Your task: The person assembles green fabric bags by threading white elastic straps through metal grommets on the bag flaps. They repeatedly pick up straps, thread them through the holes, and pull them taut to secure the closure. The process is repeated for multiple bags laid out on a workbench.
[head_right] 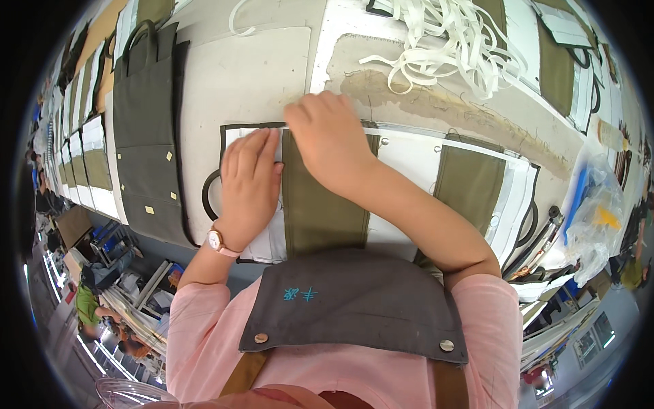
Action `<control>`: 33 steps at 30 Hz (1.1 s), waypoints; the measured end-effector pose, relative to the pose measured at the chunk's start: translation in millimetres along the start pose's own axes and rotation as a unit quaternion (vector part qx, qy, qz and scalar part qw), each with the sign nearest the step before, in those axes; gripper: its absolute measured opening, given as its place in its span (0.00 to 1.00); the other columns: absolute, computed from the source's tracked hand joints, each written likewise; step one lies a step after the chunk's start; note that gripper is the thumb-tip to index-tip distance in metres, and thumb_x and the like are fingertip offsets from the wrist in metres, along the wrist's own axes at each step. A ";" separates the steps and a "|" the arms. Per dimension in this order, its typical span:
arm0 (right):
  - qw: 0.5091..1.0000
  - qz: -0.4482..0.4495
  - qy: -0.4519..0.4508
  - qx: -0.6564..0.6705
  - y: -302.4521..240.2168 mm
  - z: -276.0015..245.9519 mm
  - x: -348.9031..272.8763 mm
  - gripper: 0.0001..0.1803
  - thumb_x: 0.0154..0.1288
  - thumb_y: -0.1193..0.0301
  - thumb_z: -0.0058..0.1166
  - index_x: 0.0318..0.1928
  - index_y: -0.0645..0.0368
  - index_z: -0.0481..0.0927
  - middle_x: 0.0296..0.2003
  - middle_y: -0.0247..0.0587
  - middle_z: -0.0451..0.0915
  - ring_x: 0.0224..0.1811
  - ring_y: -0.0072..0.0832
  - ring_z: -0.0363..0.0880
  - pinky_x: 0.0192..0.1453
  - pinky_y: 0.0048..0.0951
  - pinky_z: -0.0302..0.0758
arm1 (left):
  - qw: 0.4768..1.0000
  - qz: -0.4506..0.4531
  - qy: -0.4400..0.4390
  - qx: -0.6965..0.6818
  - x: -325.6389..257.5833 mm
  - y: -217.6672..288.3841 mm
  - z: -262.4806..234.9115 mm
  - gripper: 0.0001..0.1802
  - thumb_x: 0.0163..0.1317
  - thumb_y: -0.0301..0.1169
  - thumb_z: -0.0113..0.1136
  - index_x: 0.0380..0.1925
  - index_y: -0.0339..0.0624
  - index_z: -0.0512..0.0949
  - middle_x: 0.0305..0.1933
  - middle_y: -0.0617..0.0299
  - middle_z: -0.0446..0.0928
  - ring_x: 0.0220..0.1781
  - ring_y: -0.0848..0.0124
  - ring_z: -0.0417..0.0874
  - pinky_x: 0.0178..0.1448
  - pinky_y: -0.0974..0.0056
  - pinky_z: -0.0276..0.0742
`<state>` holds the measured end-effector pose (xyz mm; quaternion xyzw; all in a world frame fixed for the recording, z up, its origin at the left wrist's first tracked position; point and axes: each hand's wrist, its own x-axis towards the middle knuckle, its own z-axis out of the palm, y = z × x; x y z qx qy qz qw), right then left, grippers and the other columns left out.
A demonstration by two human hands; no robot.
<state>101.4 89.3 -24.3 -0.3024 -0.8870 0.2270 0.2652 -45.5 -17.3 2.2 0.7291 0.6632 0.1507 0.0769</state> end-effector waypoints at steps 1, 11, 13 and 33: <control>0.999 0.045 0.004 0.009 -0.4 -2.5 0.4 0.06 0.52 0.76 0.56 0.33 0.59 0.77 0.33 0.40 0.73 0.39 0.39 0.71 0.44 0.39 0.67 | 1.000 0.010 0.000 0.015 -2.9 0.8 2.5 0.29 0.54 0.24 0.63 0.59 0.46 0.74 0.54 0.52 0.69 0.59 0.55 0.71 0.67 0.49 0.64; 0.995 0.065 -0.045 0.065 2.6 -0.6 10.1 0.04 0.55 0.79 0.55 0.33 0.61 0.75 0.33 0.43 0.73 0.38 0.43 0.71 0.45 0.41 0.68 | 0.997 0.028 -0.014 0.070 6.3 -1.2 2.0 0.29 0.54 0.25 0.64 0.59 0.50 0.76 0.51 0.55 0.70 0.55 0.58 0.74 0.61 0.53 0.68; 0.996 0.043 -0.018 0.071 4.3 1.3 4.4 0.04 0.54 0.80 0.54 0.33 0.62 0.76 0.33 0.43 0.73 0.38 0.43 0.71 0.45 0.41 0.69 | 0.997 0.029 -0.012 0.072 6.3 1.6 -1.1 0.29 0.53 0.26 0.64 0.59 0.51 0.76 0.51 0.56 0.71 0.54 0.58 0.74 0.61 0.53 0.68; 0.979 -0.179 -0.005 -0.093 12.0 -5.0 -9.7 0.08 0.45 0.72 0.56 0.29 0.58 0.79 0.32 0.32 0.72 0.38 0.29 0.70 0.42 0.29 0.69 | 0.997 0.001 0.018 0.069 10.2 10.8 7.3 0.26 0.54 0.26 0.62 0.56 0.38 0.74 0.54 0.53 0.70 0.54 0.54 0.72 0.61 0.50 0.66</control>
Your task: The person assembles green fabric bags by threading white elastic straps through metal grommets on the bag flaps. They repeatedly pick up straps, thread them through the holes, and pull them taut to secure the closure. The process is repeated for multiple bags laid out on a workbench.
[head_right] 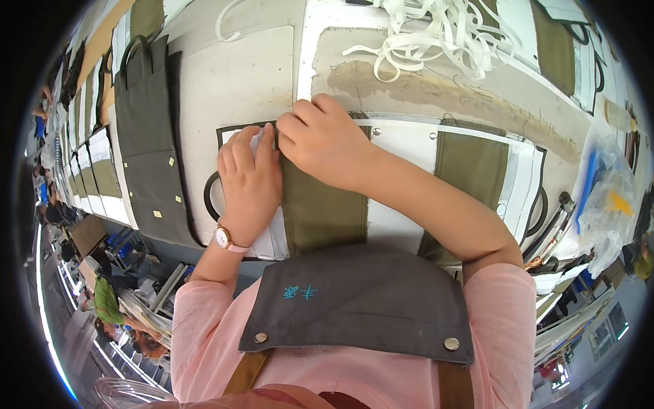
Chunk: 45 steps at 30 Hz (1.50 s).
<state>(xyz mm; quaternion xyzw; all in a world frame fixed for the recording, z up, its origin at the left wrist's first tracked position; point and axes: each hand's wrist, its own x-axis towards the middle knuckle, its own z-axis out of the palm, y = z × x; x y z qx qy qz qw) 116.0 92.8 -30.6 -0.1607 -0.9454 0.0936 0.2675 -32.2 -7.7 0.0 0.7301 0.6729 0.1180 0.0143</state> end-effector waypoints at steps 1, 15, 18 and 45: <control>1.000 0.002 -0.001 -0.007 -1.5 0.0 -0.4 0.08 0.45 0.71 0.55 0.30 0.58 0.79 0.32 0.32 0.72 0.38 0.29 0.70 0.42 0.30 0.69 | 1.000 -0.007 0.010 -0.009 2.4 6.6 1.0 0.27 0.55 0.26 0.62 0.57 0.36 0.73 0.54 0.53 0.70 0.53 0.54 0.72 0.62 0.50 0.65; 0.972 0.222 -0.015 0.078 11.9 -29.0 -17.2 0.07 0.52 0.79 0.56 0.33 0.58 0.75 0.33 0.39 0.72 0.41 0.37 0.71 0.46 0.38 0.64 | 0.996 -0.006 -0.084 0.034 -4.5 19.3 -2.0 0.28 0.62 0.35 0.61 0.64 0.52 0.71 0.60 0.48 0.65 0.65 0.52 0.65 0.70 0.44 0.57; 0.973 0.214 -0.020 0.079 9.5 -29.5 -14.1 0.07 0.52 0.78 0.56 0.34 0.57 0.75 0.32 0.38 0.71 0.40 0.36 0.70 0.46 0.37 0.64 | 0.996 -0.015 -0.083 0.026 -3.9 22.2 -3.5 0.28 0.62 0.35 0.60 0.64 0.52 0.71 0.61 0.48 0.64 0.66 0.52 0.65 0.70 0.42 0.56; 0.997 0.067 0.035 -0.023 8.3 -34.1 -47.3 0.09 0.43 0.73 0.55 0.29 0.58 0.75 0.27 0.35 0.68 0.32 0.31 0.70 0.35 0.29 0.71 | 1.000 -0.004 -0.022 -0.012 -8.3 21.3 4.5 0.28 0.53 0.19 0.52 0.58 0.42 0.74 0.55 0.61 0.73 0.60 0.64 0.73 0.69 0.51 0.59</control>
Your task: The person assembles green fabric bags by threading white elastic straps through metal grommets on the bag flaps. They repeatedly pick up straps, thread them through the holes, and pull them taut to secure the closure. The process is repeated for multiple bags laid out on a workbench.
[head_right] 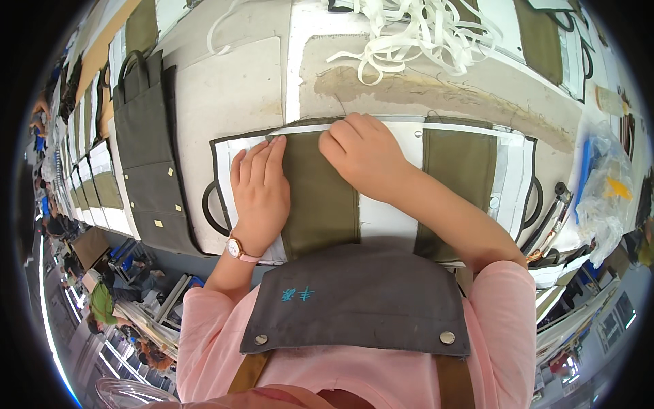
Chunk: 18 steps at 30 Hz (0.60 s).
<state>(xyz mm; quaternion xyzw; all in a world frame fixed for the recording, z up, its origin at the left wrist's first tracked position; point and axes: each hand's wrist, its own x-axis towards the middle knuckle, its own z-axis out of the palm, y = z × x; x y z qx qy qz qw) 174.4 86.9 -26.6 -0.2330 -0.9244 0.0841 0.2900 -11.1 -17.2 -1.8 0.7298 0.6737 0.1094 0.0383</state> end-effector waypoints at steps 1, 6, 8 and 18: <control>1.000 0.017 -0.001 -0.002 0.3 -1.1 -4.9 0.09 0.43 0.74 0.55 0.30 0.59 0.76 0.27 0.35 0.69 0.32 0.31 0.70 0.36 0.29 0.72 | 1.000 0.002 -0.001 0.009 0.8 0.3 0.6 0.29 0.53 0.19 0.52 0.58 0.42 0.74 0.55 0.61 0.73 0.59 0.64 0.72 0.69 0.52 0.59; 0.996 0.078 0.034 0.030 1.2 2.2 -7.3 0.10 0.43 0.78 0.57 0.31 0.61 0.76 0.28 0.37 0.70 0.32 0.34 0.71 0.37 0.31 0.74 | 0.999 0.014 -0.010 0.044 1.9 -0.5 2.1 0.31 0.52 0.20 0.54 0.60 0.46 0.74 0.54 0.63 0.72 0.59 0.66 0.71 0.68 0.53 0.58; 0.993 0.102 0.032 0.050 0.9 3.1 -6.8 0.10 0.44 0.80 0.57 0.31 0.61 0.76 0.29 0.38 0.70 0.32 0.35 0.71 0.37 0.32 0.73 | 0.998 0.024 -0.018 0.054 2.4 -0.8 0.4 0.30 0.54 0.22 0.56 0.61 0.49 0.74 0.54 0.62 0.72 0.58 0.66 0.71 0.68 0.52 0.58; 0.982 0.174 -0.006 0.078 -5.9 -3.1 17.5 0.06 0.49 0.80 0.57 0.28 0.61 0.75 0.29 0.41 0.70 0.33 0.38 0.70 0.38 0.37 0.70 | 0.999 0.022 -0.008 0.045 7.4 2.1 0.9 0.29 0.57 0.30 0.62 0.62 0.56 0.74 0.51 0.60 0.71 0.54 0.62 0.70 0.64 0.49 0.59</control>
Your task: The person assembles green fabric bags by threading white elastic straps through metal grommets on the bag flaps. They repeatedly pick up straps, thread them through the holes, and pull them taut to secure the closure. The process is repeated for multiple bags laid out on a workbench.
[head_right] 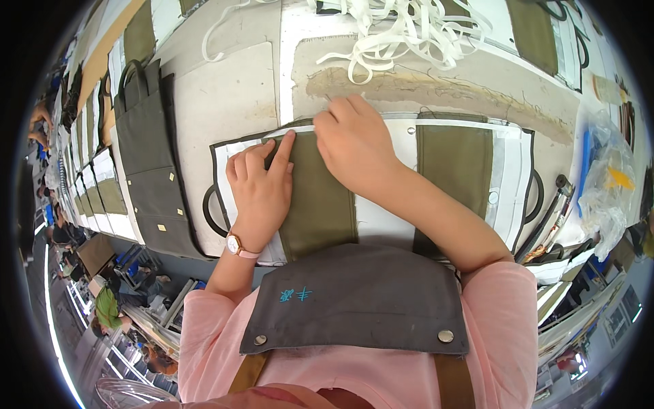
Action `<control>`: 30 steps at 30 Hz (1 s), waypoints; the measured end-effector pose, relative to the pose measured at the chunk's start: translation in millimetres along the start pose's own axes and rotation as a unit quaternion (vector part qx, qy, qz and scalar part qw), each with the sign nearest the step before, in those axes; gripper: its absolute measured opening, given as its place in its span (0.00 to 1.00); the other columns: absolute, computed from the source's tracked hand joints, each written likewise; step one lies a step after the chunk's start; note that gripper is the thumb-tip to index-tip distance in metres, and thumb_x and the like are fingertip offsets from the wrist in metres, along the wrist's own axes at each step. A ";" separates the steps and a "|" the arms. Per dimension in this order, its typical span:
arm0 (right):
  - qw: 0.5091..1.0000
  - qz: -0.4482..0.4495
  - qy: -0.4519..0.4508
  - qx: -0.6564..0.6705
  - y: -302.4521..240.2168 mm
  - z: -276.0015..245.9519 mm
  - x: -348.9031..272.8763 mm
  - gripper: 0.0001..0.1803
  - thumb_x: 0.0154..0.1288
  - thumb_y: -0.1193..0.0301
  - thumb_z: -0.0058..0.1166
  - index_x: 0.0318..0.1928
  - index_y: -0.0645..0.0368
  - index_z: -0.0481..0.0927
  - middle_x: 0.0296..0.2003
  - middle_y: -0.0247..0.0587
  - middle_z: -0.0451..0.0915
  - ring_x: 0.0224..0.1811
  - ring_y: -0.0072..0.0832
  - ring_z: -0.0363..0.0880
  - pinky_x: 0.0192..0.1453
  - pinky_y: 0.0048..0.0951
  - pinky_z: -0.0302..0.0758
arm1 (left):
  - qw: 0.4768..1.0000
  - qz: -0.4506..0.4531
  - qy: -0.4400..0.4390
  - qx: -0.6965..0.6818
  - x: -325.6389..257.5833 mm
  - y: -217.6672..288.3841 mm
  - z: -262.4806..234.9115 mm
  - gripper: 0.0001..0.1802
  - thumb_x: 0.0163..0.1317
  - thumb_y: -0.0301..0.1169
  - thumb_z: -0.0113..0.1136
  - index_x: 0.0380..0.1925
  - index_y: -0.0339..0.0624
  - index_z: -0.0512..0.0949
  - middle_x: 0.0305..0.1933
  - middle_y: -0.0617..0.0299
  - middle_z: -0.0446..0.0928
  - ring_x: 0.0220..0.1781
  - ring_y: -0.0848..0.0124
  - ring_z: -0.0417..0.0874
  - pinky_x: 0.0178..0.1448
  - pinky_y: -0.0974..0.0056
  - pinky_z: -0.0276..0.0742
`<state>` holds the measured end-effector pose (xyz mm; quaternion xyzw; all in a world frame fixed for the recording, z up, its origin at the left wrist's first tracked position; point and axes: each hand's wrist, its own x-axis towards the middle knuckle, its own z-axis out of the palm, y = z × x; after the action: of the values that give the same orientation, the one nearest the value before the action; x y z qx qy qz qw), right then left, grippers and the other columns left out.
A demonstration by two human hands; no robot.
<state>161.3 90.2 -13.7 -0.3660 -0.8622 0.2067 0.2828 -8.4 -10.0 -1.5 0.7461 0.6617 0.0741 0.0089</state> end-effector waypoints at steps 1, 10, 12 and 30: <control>1.000 -0.005 0.003 0.007 -2.8 1.0 4.1 0.05 0.49 0.80 0.57 0.29 0.60 0.75 0.29 0.41 0.70 0.34 0.39 0.70 0.40 0.38 0.69 | 1.000 -0.001 0.001 0.001 0.2 0.2 0.5 0.29 0.57 0.30 0.62 0.62 0.56 0.74 0.51 0.60 0.71 0.54 0.62 0.70 0.64 0.49 0.59; 0.991 0.008 -0.135 0.012 -4.6 12.4 30.9 0.06 0.49 0.78 0.56 0.32 0.62 0.77 0.32 0.45 0.76 0.40 0.42 0.74 0.47 0.41 0.68 | 1.000 -0.005 0.009 -0.009 -0.8 0.8 3.6 0.29 0.56 0.32 0.62 0.61 0.54 0.74 0.52 0.59 0.70 0.56 0.61 0.69 0.64 0.47 0.58; 0.991 -0.005 -0.133 0.029 -6.9 15.7 32.4 0.06 0.49 0.79 0.55 0.31 0.63 0.77 0.32 0.45 0.75 0.40 0.42 0.73 0.47 0.40 0.69 | 1.000 -0.009 0.011 -0.012 -1.4 0.9 4.0 0.29 0.56 0.32 0.62 0.61 0.53 0.74 0.52 0.59 0.70 0.56 0.61 0.69 0.64 0.47 0.58; 0.970 -0.236 -0.056 -0.029 8.9 17.6 11.5 0.04 0.43 0.72 0.56 0.22 0.55 0.74 0.30 0.31 0.72 0.37 0.30 0.69 0.41 0.29 0.70 | 0.996 -0.012 -0.016 -0.088 -2.2 -8.3 -4.0 0.27 0.60 0.32 0.60 0.60 0.39 0.71 0.58 0.55 0.70 0.57 0.58 0.69 0.67 0.50 0.57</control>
<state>148.0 101.9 -28.1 -0.1481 -0.9443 0.1293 0.2637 -17.3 -11.5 1.3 0.7355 0.6613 0.1199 0.0856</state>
